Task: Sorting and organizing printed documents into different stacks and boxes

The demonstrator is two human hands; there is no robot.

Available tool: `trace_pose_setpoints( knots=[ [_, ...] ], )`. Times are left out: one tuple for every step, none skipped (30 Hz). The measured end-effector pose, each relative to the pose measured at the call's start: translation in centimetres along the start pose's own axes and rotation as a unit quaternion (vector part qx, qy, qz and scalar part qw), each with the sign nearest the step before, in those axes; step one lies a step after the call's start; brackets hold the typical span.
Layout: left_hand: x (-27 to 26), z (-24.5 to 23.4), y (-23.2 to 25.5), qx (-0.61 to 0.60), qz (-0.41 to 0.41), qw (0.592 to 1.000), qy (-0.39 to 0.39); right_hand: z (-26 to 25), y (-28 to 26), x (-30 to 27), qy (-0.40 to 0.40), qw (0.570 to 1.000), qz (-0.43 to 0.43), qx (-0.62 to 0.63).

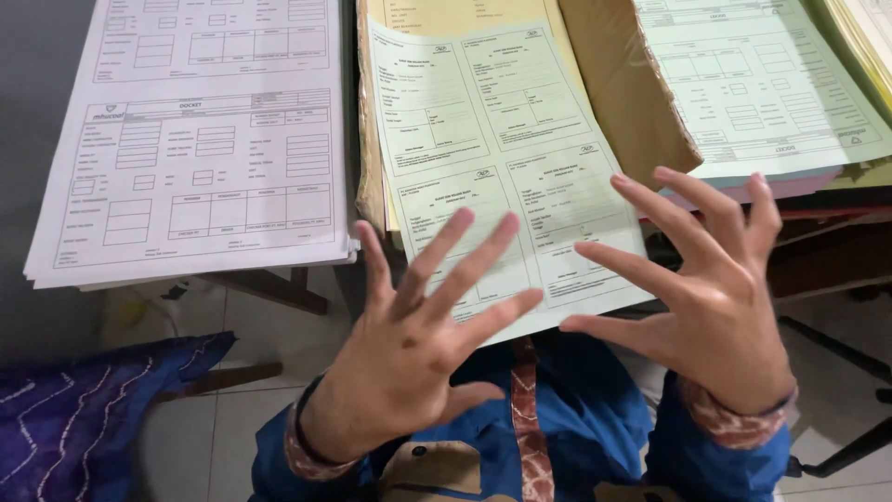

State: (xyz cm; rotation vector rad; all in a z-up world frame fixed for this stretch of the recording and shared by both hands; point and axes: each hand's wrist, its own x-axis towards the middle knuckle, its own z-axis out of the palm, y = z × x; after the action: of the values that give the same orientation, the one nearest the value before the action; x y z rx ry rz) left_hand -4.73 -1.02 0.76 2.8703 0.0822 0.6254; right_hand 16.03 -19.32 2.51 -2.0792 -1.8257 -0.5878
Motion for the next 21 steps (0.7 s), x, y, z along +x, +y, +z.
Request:
trace_pose_setpoints(
  knots=[
    [0.1, 0.1, 0.4, -0.065, 0.041, 0.997, 0.017, 0.8, 0.4, 0.1, -0.001, 0.999, -0.007, 0.033],
    [0.1, 1.1, -0.2, -0.067, 0.040, 0.997, 0.016, 1.1, 0.4, 0.1, -0.003, 0.999, -0.006, 0.035],
    [0.1, 2.1, -0.8, 0.075, -0.006, 0.996, 0.041, 1.3, 0.5, 0.1, 0.002, 0.999, -0.003, 0.047],
    [0.1, 2.9, -1.5, 0.217, -0.050, 0.972, 0.067, 1.5, 0.6, 0.4, 0.011, 0.998, -0.002, 0.060],
    [0.1, 2.4, -1.4, 0.218, -0.051, 0.972, 0.067, 1.4, 0.7, 0.0, 0.012, 0.998, -0.003, 0.060],
    [0.2, 1.8, -1.5, 0.178, -0.045, 0.982, 0.048, 1.3, 0.9, -0.2, 0.035, 0.997, 0.010, 0.070],
    [0.3, 1.3, -1.6, 0.136, -0.039, 0.989, 0.029, 1.3, 1.0, -0.4, 0.058, 0.995, 0.022, 0.080],
    [0.5, 2.2, -1.0, 0.137, -0.038, 0.989, 0.031, 1.6, 1.3, -0.8, 0.059, 0.995, 0.022, 0.078],
    [0.7, 3.2, -0.4, 0.122, 0.005, 0.992, 0.033, 2.0, 1.6, -1.3, 0.112, 0.991, 0.023, 0.064],
    [0.6, 4.3, 0.3, 0.106, 0.047, 0.993, 0.033, 2.4, 1.8, -2.0, 0.162, 0.985, 0.025, 0.051],
    [0.9, 5.2, 0.6, 0.104, 0.046, 0.993, 0.033, 3.1, 1.7, -2.7, 0.160, 0.985, 0.025, 0.051],
    [1.2, 6.1, 1.0, 0.144, 0.022, 0.989, 0.022, 3.9, 1.7, -3.4, 0.183, 0.978, 0.072, 0.072],
    [1.5, 7.0, 1.3, 0.183, -0.002, 0.983, 0.012, 4.6, 1.7, -4.0, 0.205, 0.967, 0.118, 0.092],
    [1.8, 6.8, 1.2, 0.183, -0.004, 0.983, 0.011, 4.7, 1.2, -4.0, 0.203, 0.968, 0.117, 0.094],
    [2.0, 6.5, 1.1, 0.187, -0.009, 0.982, 0.031, 4.8, 0.6, -4.0, 0.196, 0.958, 0.158, 0.134],
    [2.4, 6.3, 0.9, 0.193, -0.013, 0.980, 0.052, 4.8, 0.1, -4.0, 0.190, 0.946, 0.199, 0.174],
    [2.5, 6.1, 0.5, 0.193, -0.014, 0.980, 0.052, 4.9, 0.1, -3.9, 0.190, 0.946, 0.198, 0.174],
    [2.6, 5.9, 0.1, 0.193, -0.023, 0.980, 0.034, 4.9, 0.1, -3.9, 0.179, 0.945, 0.191, 0.195],
    [2.7, 5.7, -0.3, 0.193, -0.033, 0.980, 0.016, 4.9, 0.0, -3.9, 0.168, 0.944, 0.184, 0.217],
    [2.9, 4.7, -0.2, 0.194, -0.034, 0.980, 0.017, 5.0, 0.2, -3.8, 0.169, 0.944, 0.183, 0.217],
    [3.1, 3.8, -0.1, 0.198, -0.029, 0.977, 0.070, 5.0, 0.4, -3.6, 0.150, 0.961, 0.145, 0.182]
  ],
)
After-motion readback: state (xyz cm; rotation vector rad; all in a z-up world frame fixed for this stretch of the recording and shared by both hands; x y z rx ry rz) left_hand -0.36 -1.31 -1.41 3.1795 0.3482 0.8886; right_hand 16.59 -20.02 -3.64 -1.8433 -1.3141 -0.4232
